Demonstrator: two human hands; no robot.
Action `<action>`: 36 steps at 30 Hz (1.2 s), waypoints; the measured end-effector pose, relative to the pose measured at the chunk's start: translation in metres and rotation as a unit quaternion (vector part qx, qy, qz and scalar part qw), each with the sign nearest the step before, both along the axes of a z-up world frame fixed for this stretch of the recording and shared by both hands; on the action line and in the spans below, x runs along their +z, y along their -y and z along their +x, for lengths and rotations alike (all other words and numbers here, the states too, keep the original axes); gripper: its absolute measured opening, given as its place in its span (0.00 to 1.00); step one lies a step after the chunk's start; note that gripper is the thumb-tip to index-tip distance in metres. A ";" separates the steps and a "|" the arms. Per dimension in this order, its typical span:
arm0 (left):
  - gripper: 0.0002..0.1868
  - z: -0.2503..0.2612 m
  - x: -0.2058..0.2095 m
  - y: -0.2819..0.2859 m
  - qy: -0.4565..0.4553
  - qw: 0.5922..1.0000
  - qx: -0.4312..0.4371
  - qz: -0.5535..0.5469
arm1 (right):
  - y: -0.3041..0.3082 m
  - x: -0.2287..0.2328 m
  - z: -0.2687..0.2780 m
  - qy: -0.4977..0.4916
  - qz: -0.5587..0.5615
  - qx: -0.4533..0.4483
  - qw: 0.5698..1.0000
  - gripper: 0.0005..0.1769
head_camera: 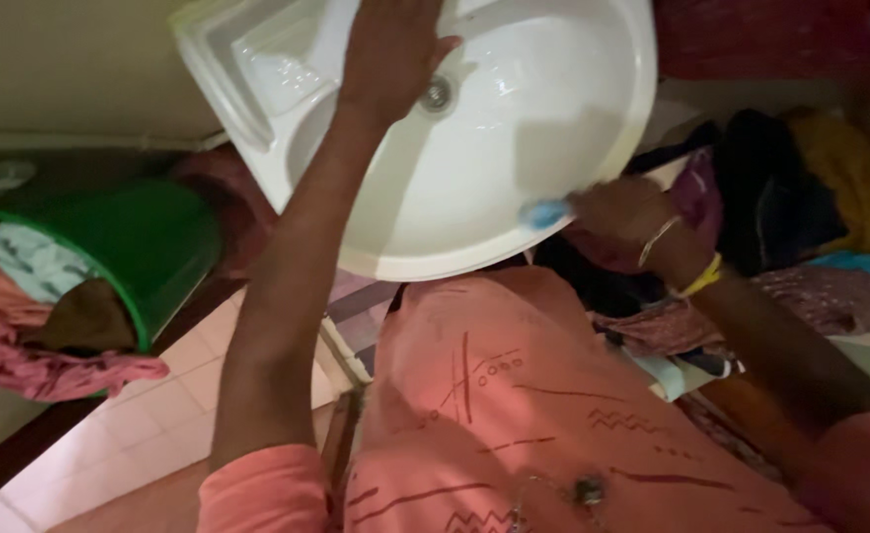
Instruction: The person scrubs the interior surfaces and rim of a white sink using a small brush by hand.
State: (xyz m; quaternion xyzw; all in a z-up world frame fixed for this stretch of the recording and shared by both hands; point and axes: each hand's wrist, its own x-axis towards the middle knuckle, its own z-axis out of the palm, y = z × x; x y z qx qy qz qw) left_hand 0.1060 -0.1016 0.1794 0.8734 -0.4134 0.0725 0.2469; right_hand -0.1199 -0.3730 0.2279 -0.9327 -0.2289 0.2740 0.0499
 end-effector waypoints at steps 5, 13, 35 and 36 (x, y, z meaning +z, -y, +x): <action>0.40 -0.002 0.002 -0.008 0.038 0.997 0.024 0.059 | -0.039 -0.042 -0.013 0.081 0.076 -0.043 0.993 0.12; 0.43 -0.002 -0.002 -0.006 0.003 0.997 0.038 0.070 | 0.039 -0.083 0.010 0.078 -0.035 -0.091 0.992 0.12; 0.44 -0.007 0.016 -0.002 -0.048 0.989 0.097 0.100 | 0.035 -0.154 0.105 -0.052 -0.224 0.098 0.968 0.13; 0.44 -0.010 0.017 -0.002 -0.049 0.988 0.107 0.100 | 0.032 -0.163 0.102 -0.055 -0.192 0.120 0.973 0.13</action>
